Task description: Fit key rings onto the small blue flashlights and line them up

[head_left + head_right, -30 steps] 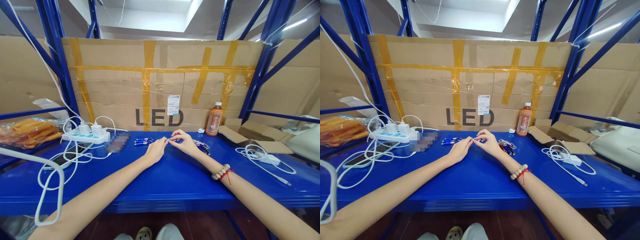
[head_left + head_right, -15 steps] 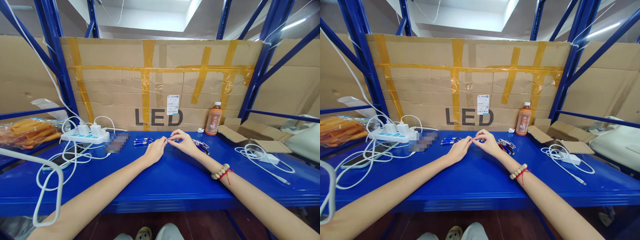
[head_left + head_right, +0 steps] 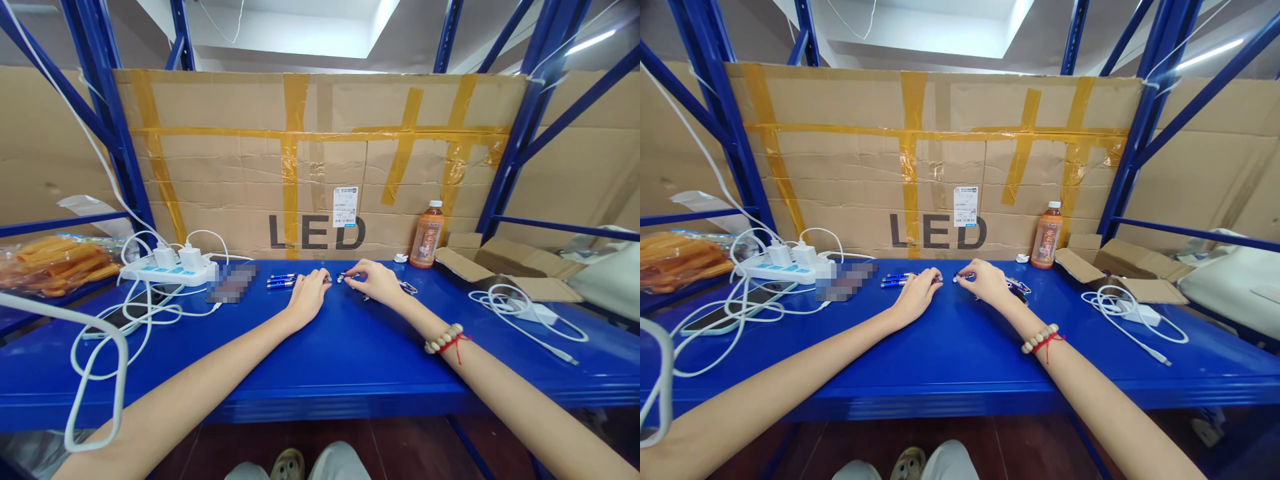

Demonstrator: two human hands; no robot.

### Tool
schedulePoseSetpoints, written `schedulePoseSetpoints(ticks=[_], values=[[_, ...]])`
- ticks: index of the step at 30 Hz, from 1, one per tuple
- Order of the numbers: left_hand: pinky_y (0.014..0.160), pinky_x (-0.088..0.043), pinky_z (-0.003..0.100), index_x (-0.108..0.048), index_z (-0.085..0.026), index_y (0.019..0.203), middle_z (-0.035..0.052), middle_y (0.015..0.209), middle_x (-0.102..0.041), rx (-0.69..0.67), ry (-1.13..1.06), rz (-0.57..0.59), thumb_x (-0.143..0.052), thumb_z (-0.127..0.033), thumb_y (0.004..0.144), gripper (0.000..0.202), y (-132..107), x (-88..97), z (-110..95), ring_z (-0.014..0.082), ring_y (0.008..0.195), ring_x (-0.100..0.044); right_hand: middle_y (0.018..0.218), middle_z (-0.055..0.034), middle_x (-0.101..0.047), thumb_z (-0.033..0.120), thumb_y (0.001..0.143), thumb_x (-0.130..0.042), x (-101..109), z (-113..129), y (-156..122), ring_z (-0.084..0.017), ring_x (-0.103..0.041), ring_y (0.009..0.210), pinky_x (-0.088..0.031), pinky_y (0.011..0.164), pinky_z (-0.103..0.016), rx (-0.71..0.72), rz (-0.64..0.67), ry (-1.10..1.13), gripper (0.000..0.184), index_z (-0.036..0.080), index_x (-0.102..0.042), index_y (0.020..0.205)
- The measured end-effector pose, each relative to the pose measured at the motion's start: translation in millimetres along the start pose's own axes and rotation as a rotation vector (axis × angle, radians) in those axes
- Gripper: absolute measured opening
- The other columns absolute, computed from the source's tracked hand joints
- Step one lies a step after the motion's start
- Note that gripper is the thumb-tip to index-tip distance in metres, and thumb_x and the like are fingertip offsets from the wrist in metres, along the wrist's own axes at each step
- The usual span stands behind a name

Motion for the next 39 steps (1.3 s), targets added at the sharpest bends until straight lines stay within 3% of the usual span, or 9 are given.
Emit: schedulePoseSetpoints(ticks=[5,11,20,24,29,33,39], values=[[0.077,-0.033,0.030,-0.046,-0.020,0.093,0.0013,0.096,-0.057,-0.005,0.034,0.007,-0.038,-0.027,0.088,0.011,-0.3,-0.1,-0.9,0.0164,0.087,-0.053,0.094,-0.0034,-0.065,0.037,0.075,-0.056,-9.2,-11.5,-2.4,-0.020,-0.057,0.091,-0.043,0.069,-0.026,-0.064,0.215,-0.219,0.022,0.026,-0.069,0.088],[0.079,-0.033,0.031,-0.048,-0.020,0.094,0.0021,0.096,-0.058,-0.016,0.058,0.022,-0.038,-0.030,0.088,0.015,-0.2,-3.0,0.8,0.0176,0.090,-0.053,0.091,-0.0011,-0.066,0.033,0.077,-0.055,-15.0,-21.7,0.3,-0.017,-0.057,0.088,-0.042,0.070,-0.023,-0.045,0.277,-0.188,0.018,0.029,-0.071,0.083],[0.079,-0.034,0.033,-0.049,-0.019,0.098,0.0026,0.098,-0.061,0.010,0.056,0.024,-0.038,-0.032,0.088,0.019,-0.3,-2.5,0.5,0.0189,0.093,-0.054,0.079,-0.0015,-0.069,0.036,0.068,-0.063,-25.7,-34.7,0.5,-0.015,-0.060,0.071,-0.045,0.063,-0.023,-0.177,0.226,0.051,0.017,0.022,-0.071,0.076],[0.078,-0.035,0.033,-0.050,-0.019,0.097,0.0028,0.098,-0.061,-0.007,0.073,0.006,-0.036,-0.032,0.089,0.020,-1.6,-1.3,-0.5,0.0191,0.092,-0.055,0.077,-0.0028,-0.068,0.033,0.068,-0.063,-27.3,-35.2,1.2,-0.017,-0.061,0.072,-0.046,0.067,-0.026,-0.102,0.167,0.116,0.014,0.021,-0.071,0.071],[0.077,-0.036,0.032,-0.050,-0.021,0.098,0.0022,0.095,-0.062,-0.024,0.087,0.003,-0.034,-0.034,0.089,0.022,-1.9,-1.5,-1.7,0.0188,0.089,-0.057,0.085,-0.0057,-0.067,0.036,0.073,-0.058,-19.7,-24.2,5.8,-0.018,-0.060,0.082,-0.047,0.073,-0.029,-0.041,-0.067,0.384,0.021,0.020,-0.070,0.076],[0.075,-0.037,0.031,-0.050,-0.021,0.096,0.0020,0.095,-0.063,-0.038,0.071,-0.002,-0.034,-0.033,0.089,0.021,-1.7,-0.2,-3.4,0.0180,0.088,-0.057,0.086,-0.0063,-0.066,0.039,0.073,-0.057,-17.3,-6.4,5.9,-0.018,-0.060,0.081,-0.048,0.064,-0.027,-0.017,-0.069,0.568,0.024,0.020,-0.070,0.077],[0.072,-0.038,0.029,-0.050,-0.021,0.091,0.0013,0.091,-0.064,-0.058,0.032,-0.003,-0.034,-0.032,0.089,0.020,-2.0,1.9,-6.0,0.0179,0.084,-0.059,0.079,-0.0052,-0.063,0.042,0.068,-0.063,-12.7,8.7,2.6,-0.014,-0.058,0.071,-0.044,0.055,-0.024,0.023,-0.058,0.626,0.024,0.019,-0.070,0.069]])
Point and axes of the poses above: each hand's wrist, its own y-axis towards the middle knuckle, its own x-axis out of the back of the hand, z = x × y, the point moved 3 cm from there along y, towards the middle knuckle
